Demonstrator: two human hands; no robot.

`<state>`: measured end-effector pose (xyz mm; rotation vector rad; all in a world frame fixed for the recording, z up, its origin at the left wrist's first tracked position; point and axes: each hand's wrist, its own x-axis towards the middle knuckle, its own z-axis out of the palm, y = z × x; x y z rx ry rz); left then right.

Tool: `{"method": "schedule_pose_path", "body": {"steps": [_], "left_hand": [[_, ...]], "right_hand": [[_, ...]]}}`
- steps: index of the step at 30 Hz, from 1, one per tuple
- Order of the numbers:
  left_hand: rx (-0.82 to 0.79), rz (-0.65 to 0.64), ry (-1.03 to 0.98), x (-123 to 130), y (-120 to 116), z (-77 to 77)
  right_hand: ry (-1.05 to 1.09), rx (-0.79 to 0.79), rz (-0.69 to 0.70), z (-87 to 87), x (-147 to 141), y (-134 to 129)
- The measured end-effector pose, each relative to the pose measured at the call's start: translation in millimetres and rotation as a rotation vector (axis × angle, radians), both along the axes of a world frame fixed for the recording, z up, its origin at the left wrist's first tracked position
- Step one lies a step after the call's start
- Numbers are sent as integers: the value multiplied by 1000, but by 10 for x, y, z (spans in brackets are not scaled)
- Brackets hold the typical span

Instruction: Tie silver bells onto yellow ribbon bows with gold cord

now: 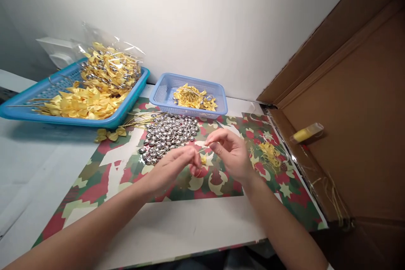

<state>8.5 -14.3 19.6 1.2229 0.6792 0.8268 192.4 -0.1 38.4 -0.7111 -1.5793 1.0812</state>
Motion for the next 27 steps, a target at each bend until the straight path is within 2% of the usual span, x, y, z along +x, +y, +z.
{"method": "schedule_pose_path", "body": {"steps": [3, 5, 7, 9, 11, 15, 18, 23, 27], "left_hand": [[-212, 163, -266, 48, 26, -73], [-291, 215, -322, 54, 45, -110], [-320, 254, -290, 50, 50, -138], [-277, 270, -177, 43, 37, -159], [-161, 255, 8, 37, 10, -169], [96, 141, 295, 42, -50, -156], [143, 118, 305, 46, -66, -148], [107, 258, 235, 4, -34, -176], [157, 215, 252, -33, -29, -186]], "right_hand": [[-129, -43, -37, -163, 7, -27], [-204, -17, -45, -228, 3, -60], [-246, 39, -39, -256, -11, -94], [-258, 93, -36, -262, -31, -121], [-248, 122, -55, -263, -52, -140], [-236, 51, -151, -288, -87, -147], [-261, -20, -170, -321, -103, -127], [-322, -51, -80, -355, -86, -94], [-363, 10, 12, -362, -60, -89]]}}
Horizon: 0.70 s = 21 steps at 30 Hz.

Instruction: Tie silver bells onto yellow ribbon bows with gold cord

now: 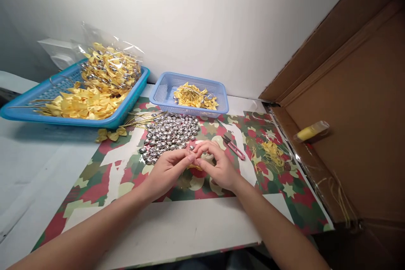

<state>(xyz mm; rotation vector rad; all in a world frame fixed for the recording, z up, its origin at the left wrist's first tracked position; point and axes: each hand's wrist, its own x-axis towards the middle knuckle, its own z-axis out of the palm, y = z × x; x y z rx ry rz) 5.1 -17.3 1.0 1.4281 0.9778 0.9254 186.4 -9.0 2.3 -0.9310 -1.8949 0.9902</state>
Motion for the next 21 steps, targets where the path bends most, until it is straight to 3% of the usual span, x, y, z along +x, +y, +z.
{"method": "schedule_pose_path", "body": {"steps": [4, 8, 12, 21], "left_hand": [[121, -67, 62, -15, 0, 10], [217, -32, 240, -21, 16, 9], [237, -76, 373, -19, 20, 5], [269, -149, 425, 5, 22, 34]], "right_hand": [[-85, 38, 21, -12, 27, -2], [-147, 102, -57, -32, 46, 5], [-124, 169, -159, -58, 45, 7], [-115, 249, -267, -150, -72, -79]]}}
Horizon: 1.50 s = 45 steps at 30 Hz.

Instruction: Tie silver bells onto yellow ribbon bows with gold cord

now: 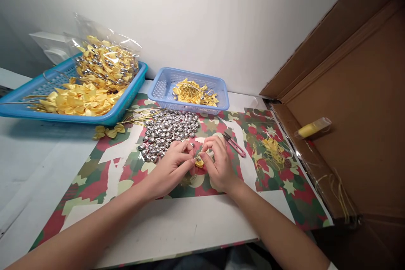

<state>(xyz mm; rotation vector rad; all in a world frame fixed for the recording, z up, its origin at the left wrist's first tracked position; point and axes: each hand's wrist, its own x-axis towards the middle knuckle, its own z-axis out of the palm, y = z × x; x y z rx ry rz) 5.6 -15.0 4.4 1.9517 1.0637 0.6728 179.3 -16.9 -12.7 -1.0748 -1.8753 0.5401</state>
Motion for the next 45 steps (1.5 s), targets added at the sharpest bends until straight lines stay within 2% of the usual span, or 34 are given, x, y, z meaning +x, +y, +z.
{"method": "schedule_pose_path", "body": {"steps": [4, 10, 22, 31, 37, 45], "left_hand": [[16, -19, 17, 11, 5, -4], [8, -33, 27, 13, 9, 6], [-8, -33, 4, 8, -6, 2], [44, -47, 1, -16, 19, -49], [72, -95, 27, -34, 25, -32], [94, -128, 74, -37, 32, -38]], "right_hand": [[0, 50, -34, -28, -39, -32], [-12, 128, 13, -49, -52, -25], [10, 120, 8, -87, -46, -21], [67, 1, 19, -113, -29, -20], [132, -152, 17, -131, 7, -11], [102, -210, 0, -123, 9, 16]]}}
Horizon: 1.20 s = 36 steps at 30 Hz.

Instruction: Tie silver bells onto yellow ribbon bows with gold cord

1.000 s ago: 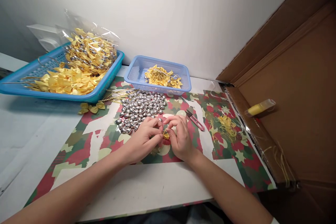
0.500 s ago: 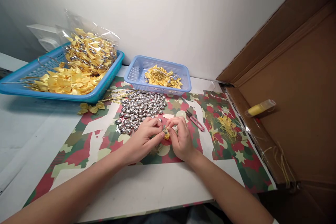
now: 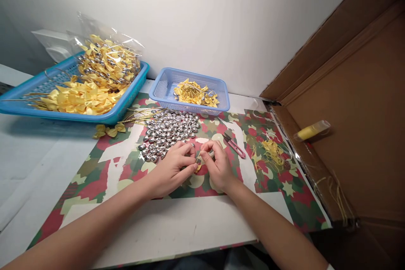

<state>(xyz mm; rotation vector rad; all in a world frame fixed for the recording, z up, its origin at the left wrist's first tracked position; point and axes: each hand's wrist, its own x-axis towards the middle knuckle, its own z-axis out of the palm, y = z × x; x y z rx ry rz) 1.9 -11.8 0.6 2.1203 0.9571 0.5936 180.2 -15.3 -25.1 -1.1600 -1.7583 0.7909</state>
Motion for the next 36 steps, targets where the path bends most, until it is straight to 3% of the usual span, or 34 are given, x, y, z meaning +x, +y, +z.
{"method": "schedule_pose_path", "body": {"steps": [8, 13, 23, 34, 36], "left_hand": [[-47, 10, -52, 2, -2, 8], [-133, 87, -180, -2, 11, -9], [-107, 119, -144, 18, 11, -11], [-4, 8, -100, 22, -7, -39], [13, 21, -110, 21, -6, -38]], "right_hand": [[1, -13, -13, 6, 4, 7], [-14, -10, -13, 5, 14, 4], [-31, 211, -10, 23, -8, -35], [-108, 0, -32, 6, -14, 18], [-104, 25, -32, 36, -9, 22]]}}
